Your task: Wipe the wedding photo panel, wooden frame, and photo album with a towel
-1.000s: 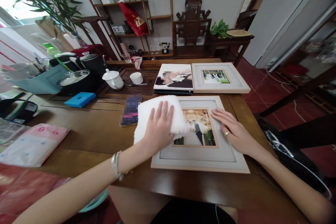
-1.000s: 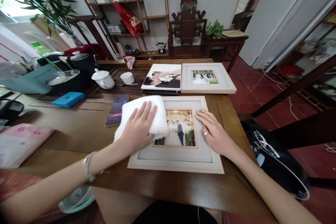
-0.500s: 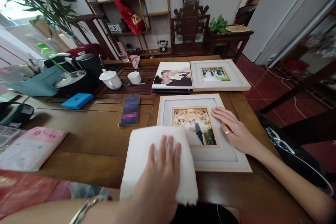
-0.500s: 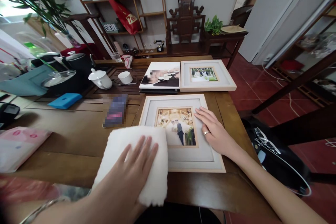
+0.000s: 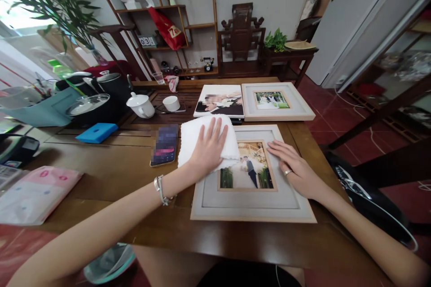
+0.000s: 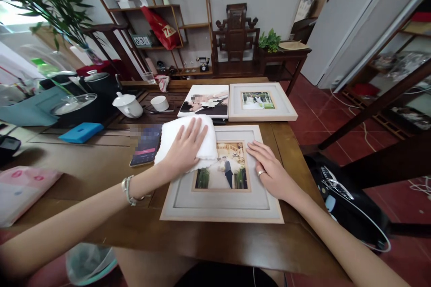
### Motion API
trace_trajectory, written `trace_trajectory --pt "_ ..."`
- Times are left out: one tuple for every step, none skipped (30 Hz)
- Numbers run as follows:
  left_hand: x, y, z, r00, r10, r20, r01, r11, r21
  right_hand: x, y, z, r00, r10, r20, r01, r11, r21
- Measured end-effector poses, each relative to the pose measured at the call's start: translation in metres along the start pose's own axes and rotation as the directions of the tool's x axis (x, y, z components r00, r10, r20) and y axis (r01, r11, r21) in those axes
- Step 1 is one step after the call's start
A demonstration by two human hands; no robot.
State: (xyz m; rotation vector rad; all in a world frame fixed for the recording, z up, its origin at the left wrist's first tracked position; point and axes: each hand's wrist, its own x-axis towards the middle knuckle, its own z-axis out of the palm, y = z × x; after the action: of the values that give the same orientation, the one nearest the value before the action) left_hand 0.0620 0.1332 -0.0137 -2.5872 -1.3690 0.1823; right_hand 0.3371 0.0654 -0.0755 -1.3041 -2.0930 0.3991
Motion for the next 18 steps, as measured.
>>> trace_trajectory --pt "0.003 -0.001 0.0 1.0 0.009 0.004 -0.009 1.0 -0.007 0.0 0.0 0.0 1.0 -0.002 0.001 0.002 1.0 -0.002" --pt "0.002 -0.001 -0.003 1.0 0.023 0.02 -0.023 1.0 -0.015 0.0 0.0 0.0 1.0 -0.004 0.004 0.004 1.0 -0.004" --pt "-0.002 0.0 -0.006 0.998 0.043 0.047 -0.042 0.999 -0.023 0.0 -0.001 0.0 1.0 -0.006 0.006 0.006 1.0 -0.006" --pt "-0.009 0.003 -0.012 0.994 0.068 0.086 -0.066 0.997 -0.029 0.0 -0.001 0.0 1.0 -0.007 0.008 0.007 1.0 -0.007" --pt "-0.02 0.006 -0.018 0.985 0.101 0.137 -0.097 0.995 -0.035 0.0 -0.001 0.0 1.0 -0.005 0.011 0.005 1.0 -0.008" --pt "-0.032 0.01 -0.024 0.971 0.138 0.194 -0.133 0.99 -0.043 0.0 -0.001 0.0 1.0 -0.002 0.014 0.002 1.0 -0.008" --pt "-0.047 0.015 -0.031 0.952 0.176 0.251 -0.168 0.984 -0.053 0.0 -0.001 -0.001 1.0 0.001 0.016 -0.001 1.0 -0.007" --pt "-0.063 0.021 -0.036 0.929 0.219 0.297 -0.207 0.976 -0.072 0.001 -0.001 -0.001 1.0 0.005 0.018 -0.005 1.0 -0.006" --pt "-0.078 0.027 -0.04 0.909 0.259 0.326 -0.241 0.966 -0.095 0.001 -0.002 -0.001 1.0 0.009 0.02 -0.009 1.0 -0.006" --pt "-0.093 0.034 -0.043 0.897 0.296 0.328 -0.273 0.955 -0.116 0.001 -0.002 -0.001 1.0 0.012 0.02 -0.012 1.0 -0.005" --pt "-0.105 0.041 -0.045 0.894 0.322 0.311 -0.294 0.946 -0.136 0.001 -0.002 -0.001 1.0 0.015 0.021 -0.015 1.0 -0.005" --pt "-0.115 0.047 -0.045 0.9 0.322 0.294 -0.293 0.946 -0.139 0.001 -0.002 -0.001 1.0 0.018 0.023 -0.018 1.0 -0.007" --pt "-0.12 0.053 -0.044 0.909 0.313 0.274 -0.287 0.949 -0.134 0.001 -0.002 -0.001 0.999 0.021 0.026 -0.021 1.0 -0.008" --pt "-0.121 0.058 -0.043 0.923 0.29 0.255 -0.267 0.956 -0.12 0.001 -0.003 -0.001 0.999 0.025 0.03 -0.025 1.0 -0.011" --pt "-0.118 0.06 -0.04 0.936 0.258 0.239 -0.241 0.965 -0.099 0.0 -0.003 -0.001 0.999 0.029 0.033 -0.029 1.0 -0.012" --pt "-0.112 0.061 -0.037 0.948 0.228 0.222 -0.215 0.973 -0.079 0.0 -0.003 -0.001 0.999 0.033 0.035 -0.032 0.999 -0.013" --pt "-0.102 0.059 -0.033 0.96 0.195 0.202 -0.186 0.981 -0.061 0.0 -0.003 -0.001 0.999 0.034 0.034 -0.033 0.999 -0.014" --pt "-0.091 0.056 -0.029 0.971 0.159 0.18 -0.154 0.987 -0.044 0.0 -0.003 -0.001 0.999 0.032 0.031 -0.032 0.999 -0.014"
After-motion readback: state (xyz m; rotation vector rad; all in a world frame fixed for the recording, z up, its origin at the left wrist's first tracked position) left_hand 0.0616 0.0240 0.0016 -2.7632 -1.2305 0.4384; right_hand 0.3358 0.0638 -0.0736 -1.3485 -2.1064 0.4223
